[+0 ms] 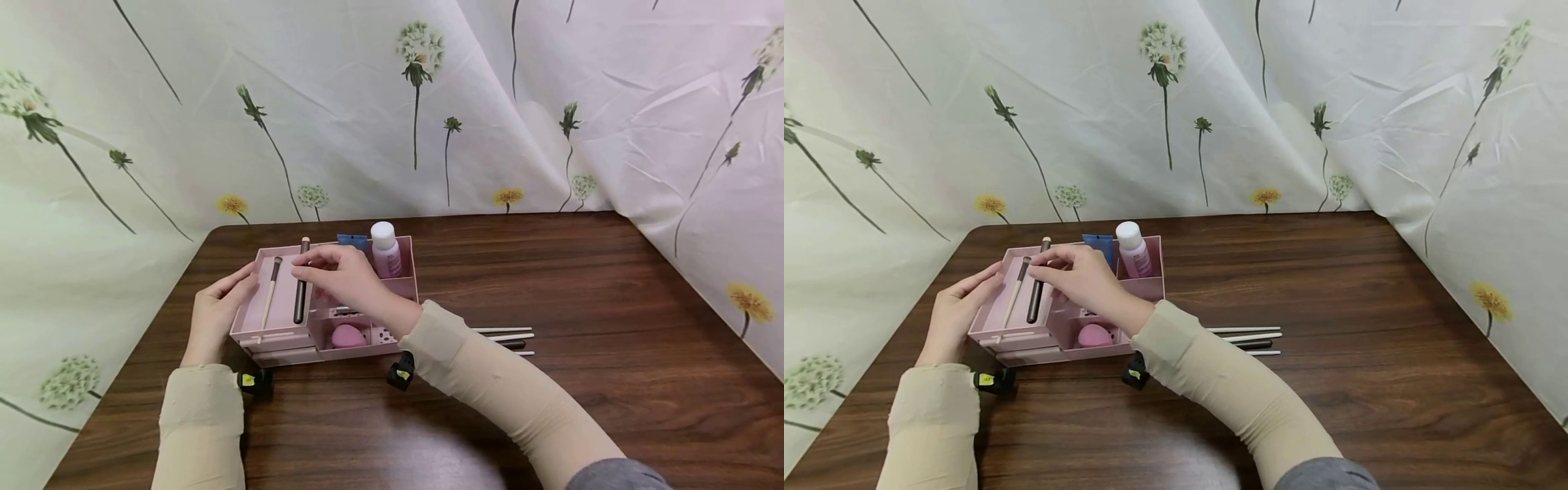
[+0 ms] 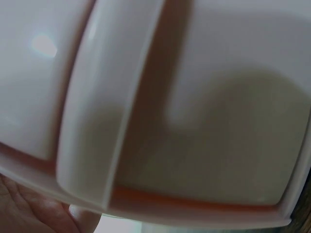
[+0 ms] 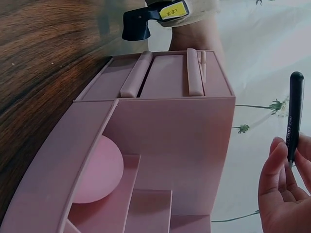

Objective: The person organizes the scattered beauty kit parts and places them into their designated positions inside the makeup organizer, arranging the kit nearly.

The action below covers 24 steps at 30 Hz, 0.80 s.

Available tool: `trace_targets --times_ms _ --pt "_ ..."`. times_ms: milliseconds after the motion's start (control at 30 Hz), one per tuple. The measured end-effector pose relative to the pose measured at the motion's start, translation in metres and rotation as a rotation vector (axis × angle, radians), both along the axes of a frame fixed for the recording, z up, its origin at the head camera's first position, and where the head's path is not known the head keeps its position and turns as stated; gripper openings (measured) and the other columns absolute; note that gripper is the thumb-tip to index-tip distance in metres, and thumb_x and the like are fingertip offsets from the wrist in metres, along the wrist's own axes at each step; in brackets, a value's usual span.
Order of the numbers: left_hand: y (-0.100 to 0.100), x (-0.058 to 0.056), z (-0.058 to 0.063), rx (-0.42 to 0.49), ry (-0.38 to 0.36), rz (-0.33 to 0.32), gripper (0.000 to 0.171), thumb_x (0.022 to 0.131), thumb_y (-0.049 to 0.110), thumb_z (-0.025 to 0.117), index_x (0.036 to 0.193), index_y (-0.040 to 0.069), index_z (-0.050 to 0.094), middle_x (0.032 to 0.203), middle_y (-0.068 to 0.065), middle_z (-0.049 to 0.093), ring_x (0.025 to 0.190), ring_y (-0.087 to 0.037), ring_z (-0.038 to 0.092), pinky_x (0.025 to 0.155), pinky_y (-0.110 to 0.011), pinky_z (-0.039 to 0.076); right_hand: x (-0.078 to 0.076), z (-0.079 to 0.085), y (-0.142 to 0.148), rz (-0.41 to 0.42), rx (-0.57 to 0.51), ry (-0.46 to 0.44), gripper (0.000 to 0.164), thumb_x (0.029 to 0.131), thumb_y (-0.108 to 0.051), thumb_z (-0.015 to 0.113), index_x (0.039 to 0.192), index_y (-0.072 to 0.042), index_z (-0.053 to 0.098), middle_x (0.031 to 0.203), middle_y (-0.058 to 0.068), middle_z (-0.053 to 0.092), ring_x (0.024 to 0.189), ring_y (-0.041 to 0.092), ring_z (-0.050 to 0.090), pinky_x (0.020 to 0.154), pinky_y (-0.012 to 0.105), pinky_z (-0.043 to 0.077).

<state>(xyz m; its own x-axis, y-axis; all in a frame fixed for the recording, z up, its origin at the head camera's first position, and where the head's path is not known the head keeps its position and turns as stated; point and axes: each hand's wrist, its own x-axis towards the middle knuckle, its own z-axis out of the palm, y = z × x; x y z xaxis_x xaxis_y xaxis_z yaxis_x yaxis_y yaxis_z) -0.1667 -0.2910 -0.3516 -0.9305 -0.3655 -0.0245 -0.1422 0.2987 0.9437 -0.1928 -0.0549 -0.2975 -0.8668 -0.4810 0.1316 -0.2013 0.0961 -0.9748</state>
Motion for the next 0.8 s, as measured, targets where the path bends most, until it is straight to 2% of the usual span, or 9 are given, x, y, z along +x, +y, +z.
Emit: trace_targets --times_ms 200,333,467,633,800 --pt "-0.001 0.000 0.000 0.001 0.008 -0.002 0.053 0.092 0.045 0.068 0.138 0.023 0.059 0.147 -0.004 0.052 0.105 0.005 0.053 0.075 -0.011 0.047 -0.005 -0.003 -0.011 -0.020 0.018 -0.020 0.025 0.091 -0.020 0.074 0.113 -0.009 0.074 0.079 0.011 0.068 0.055 0.015 0.058 0.059 0.040 0.057" --pt "-0.001 -0.001 0.000 0.003 0.012 0.003 0.052 0.091 0.044 0.069 0.138 0.023 0.060 0.145 -0.002 0.053 0.104 0.005 0.054 0.075 -0.011 0.048 -0.008 -0.008 -0.016 -0.038 0.048 -0.009 0.024 0.091 -0.020 0.074 0.111 -0.009 0.075 0.072 0.006 0.065 0.054 0.018 0.058 0.053 0.033 0.054" --pt "-0.001 -0.001 -0.001 0.005 0.008 0.006 0.052 0.091 0.044 0.069 0.138 0.023 0.060 0.146 -0.003 0.053 0.104 0.005 0.054 0.075 -0.011 0.048 -0.011 -0.012 -0.019 -0.051 0.080 0.004 0.021 0.091 -0.020 0.073 0.109 -0.009 0.076 0.071 0.001 0.065 0.060 0.029 0.062 0.048 0.022 0.048" --pt "-0.001 -0.001 -0.001 0.019 0.002 0.008 0.053 0.091 0.044 0.070 0.138 0.022 0.060 0.146 -0.003 0.052 0.104 0.006 0.054 0.075 -0.010 0.048 -0.014 -0.017 -0.021 -0.054 0.117 0.013 0.017 0.091 -0.020 0.073 0.106 -0.011 0.076 0.074 -0.001 0.066 0.075 0.043 0.066 0.049 0.021 0.048" --pt "0.000 -0.001 -0.001 0.010 -0.003 0.013 0.053 0.091 0.045 0.069 0.138 0.022 0.060 0.147 -0.005 0.052 0.106 0.005 0.054 0.075 -0.010 0.047 -0.018 -0.020 -0.021 -0.058 0.154 0.016 0.016 0.092 -0.022 0.073 0.105 -0.013 0.076 0.076 -0.001 0.066 0.074 0.038 0.067 0.049 0.022 0.049"
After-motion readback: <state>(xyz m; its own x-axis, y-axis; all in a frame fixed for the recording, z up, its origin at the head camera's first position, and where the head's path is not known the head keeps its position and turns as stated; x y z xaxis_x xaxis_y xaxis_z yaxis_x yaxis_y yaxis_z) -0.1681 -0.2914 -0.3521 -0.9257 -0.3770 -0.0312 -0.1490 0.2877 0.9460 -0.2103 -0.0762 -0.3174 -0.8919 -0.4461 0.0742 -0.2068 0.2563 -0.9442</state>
